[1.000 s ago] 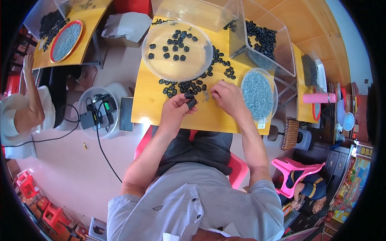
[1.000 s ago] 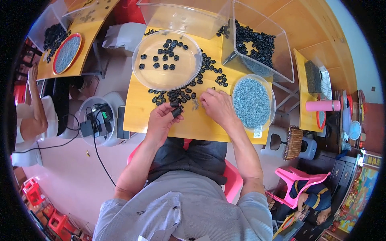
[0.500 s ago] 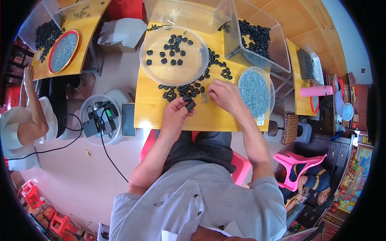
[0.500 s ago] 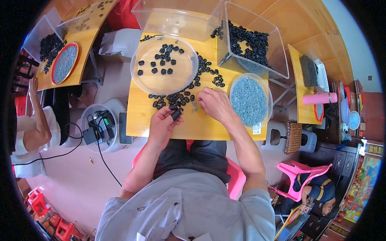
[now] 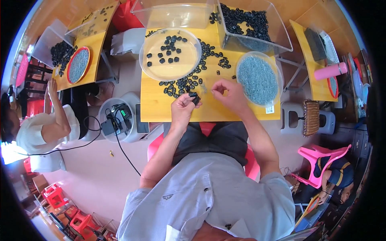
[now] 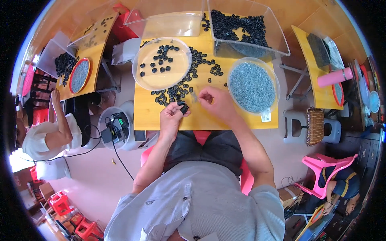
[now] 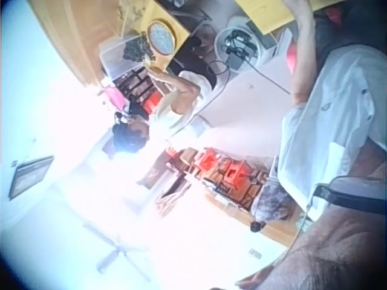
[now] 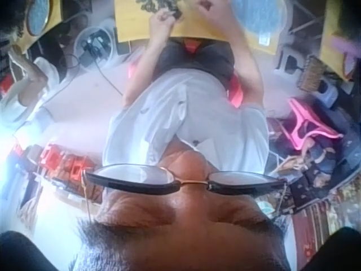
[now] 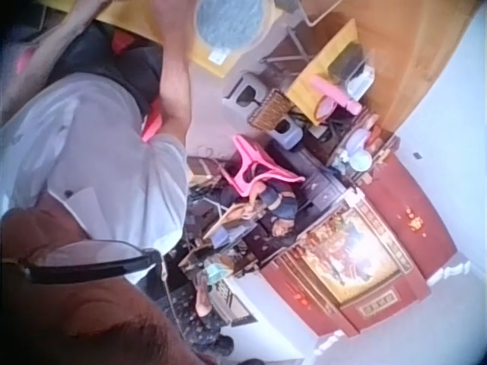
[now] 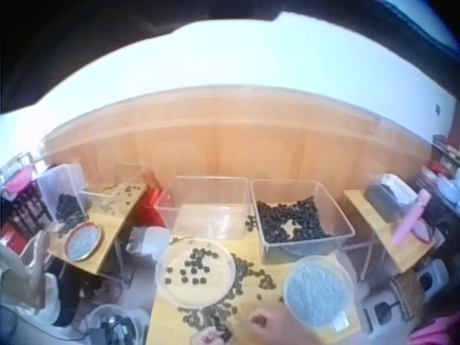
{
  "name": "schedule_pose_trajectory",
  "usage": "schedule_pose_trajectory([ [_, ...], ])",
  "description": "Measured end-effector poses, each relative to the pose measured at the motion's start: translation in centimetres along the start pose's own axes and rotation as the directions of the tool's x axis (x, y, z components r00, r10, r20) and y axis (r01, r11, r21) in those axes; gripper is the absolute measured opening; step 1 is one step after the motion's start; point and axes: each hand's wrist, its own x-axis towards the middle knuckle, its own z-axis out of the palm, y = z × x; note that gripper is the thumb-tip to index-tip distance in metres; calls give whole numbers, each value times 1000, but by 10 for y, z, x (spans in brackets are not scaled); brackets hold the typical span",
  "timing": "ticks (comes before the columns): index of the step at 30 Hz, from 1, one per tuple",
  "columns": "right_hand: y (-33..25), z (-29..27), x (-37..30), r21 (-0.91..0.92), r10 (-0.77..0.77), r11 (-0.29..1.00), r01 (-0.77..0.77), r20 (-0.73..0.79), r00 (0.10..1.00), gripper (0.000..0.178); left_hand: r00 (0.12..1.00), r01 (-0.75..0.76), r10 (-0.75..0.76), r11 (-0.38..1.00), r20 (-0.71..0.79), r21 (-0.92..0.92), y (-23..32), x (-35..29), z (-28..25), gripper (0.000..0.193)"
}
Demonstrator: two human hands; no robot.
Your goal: The person assembles small components by picking up plastic pieces and pins from the table and fitting them together by hand.
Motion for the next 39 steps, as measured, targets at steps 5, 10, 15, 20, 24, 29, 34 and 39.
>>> schedule_pose_trajectory([
  [5,17,24,-28,289,-13,957,27,-52,999,7,1000,-27,27,990,1,142,-9,-8,7,18],
  [10,45,42,-43,372,-29,927,56,-78,997,9,999,-44,40,961,19,273,-8,-14,9,18],
  [15,51,47,-46,461,79,887,-33,-81,994,10,1000,-6,2,950,13,312,-8,-14,17,18],
  [20,51,50,-45,446,59,895,-27,-58,997,9,999,35,-46,925,19,378,-3,-13,15,17],
  [24,51,50,-46,414,43,910,-1,-92,995,9,999,33,-42,931,16,365,-4,-14,15,18],
  [29,53,51,-47,455,83,890,-34,-87,993,9,1000,13,-20,940,18,340,-6,-14,17,19],
  [34,53,50,-48,445,76,895,-41,-62,995,9,999,13,-23,937,25,349,-7,-14,17,20],
  [39,47,45,-47,502,78,863,-53,-29,997,11,999,15,-29,926,31,376,-7,-13,15,19],
])
